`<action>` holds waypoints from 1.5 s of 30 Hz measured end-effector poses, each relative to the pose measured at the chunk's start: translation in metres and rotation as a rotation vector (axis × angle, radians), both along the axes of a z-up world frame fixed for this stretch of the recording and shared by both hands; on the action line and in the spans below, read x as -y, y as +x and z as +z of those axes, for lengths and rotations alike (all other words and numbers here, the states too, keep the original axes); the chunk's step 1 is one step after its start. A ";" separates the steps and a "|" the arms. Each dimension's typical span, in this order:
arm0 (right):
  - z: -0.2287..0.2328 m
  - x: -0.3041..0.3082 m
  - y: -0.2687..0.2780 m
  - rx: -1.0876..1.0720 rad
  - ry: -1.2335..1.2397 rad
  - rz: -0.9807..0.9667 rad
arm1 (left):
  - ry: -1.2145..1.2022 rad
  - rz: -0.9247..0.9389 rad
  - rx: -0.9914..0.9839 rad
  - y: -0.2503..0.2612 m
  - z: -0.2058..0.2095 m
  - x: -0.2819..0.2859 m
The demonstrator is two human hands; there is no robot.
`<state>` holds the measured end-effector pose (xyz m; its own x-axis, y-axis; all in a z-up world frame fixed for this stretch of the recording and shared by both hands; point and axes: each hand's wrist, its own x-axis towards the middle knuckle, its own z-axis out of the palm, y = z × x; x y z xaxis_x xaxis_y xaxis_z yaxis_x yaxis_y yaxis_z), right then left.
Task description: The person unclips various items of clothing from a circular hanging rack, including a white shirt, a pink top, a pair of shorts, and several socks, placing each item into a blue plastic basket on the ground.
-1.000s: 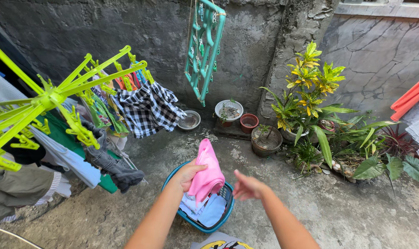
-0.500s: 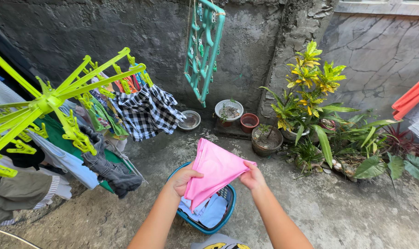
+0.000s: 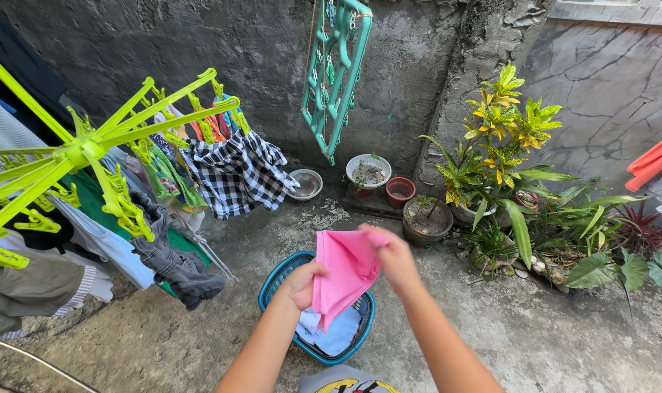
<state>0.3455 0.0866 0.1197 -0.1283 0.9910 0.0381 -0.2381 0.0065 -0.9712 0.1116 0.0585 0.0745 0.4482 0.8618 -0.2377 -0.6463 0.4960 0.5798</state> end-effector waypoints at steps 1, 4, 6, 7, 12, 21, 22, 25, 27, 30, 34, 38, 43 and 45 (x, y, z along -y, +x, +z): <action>0.002 0.013 -0.010 0.141 0.021 0.047 | -0.001 0.000 0.001 0.001 -0.001 -0.002; -0.002 0.054 -0.036 0.355 0.343 0.250 | -0.155 -0.046 0.238 0.006 -0.009 -0.010; 0.000 0.070 -0.048 0.416 0.466 0.295 | -0.164 0.014 0.167 0.010 -0.020 -0.013; 0.002 0.076 -0.052 0.614 0.665 0.254 | -0.163 0.012 0.167 0.009 -0.025 -0.014; 0.007 0.089 -0.046 0.760 0.845 0.352 | -0.103 0.122 0.025 0.002 -0.053 -0.011; -0.022 0.047 -0.037 0.410 0.333 -0.050 | -0.044 0.414 0.060 0.006 -0.051 -0.009; -0.024 0.048 -0.037 0.172 -0.089 0.102 | -0.051 0.415 0.061 0.010 -0.062 -0.009; -0.053 0.051 -0.037 -0.095 -0.482 0.239 | -0.094 0.416 0.037 0.019 -0.113 -0.006; -0.092 0.046 -0.039 -0.117 -0.454 0.226 | -0.141 0.362 -0.020 0.012 -0.149 -0.003; -0.164 0.041 -0.023 -0.129 -0.498 0.136 | -0.256 0.214 -0.250 -0.002 -0.191 0.014; -0.236 0.051 -0.001 -0.021 -0.701 0.061 | -0.492 0.309 -0.494 -0.037 -0.209 0.049; -0.255 0.058 -0.010 0.081 -0.854 0.008 | -0.538 0.478 -0.371 -0.058 -0.207 0.069; -0.244 0.027 -0.045 -0.082 -0.724 0.110 | -0.468 0.536 -0.336 -0.067 -0.199 0.076; -0.239 0.018 -0.055 -0.093 -0.710 0.140 | -0.418 0.514 -0.400 -0.068 -0.197 0.078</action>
<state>0.2907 0.0685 -0.1197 -0.2835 0.7556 -0.5906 -0.2724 -0.6539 -0.7059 0.0432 -0.0191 -0.1224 -0.1724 0.7410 -0.6490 -0.6355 0.4197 0.6481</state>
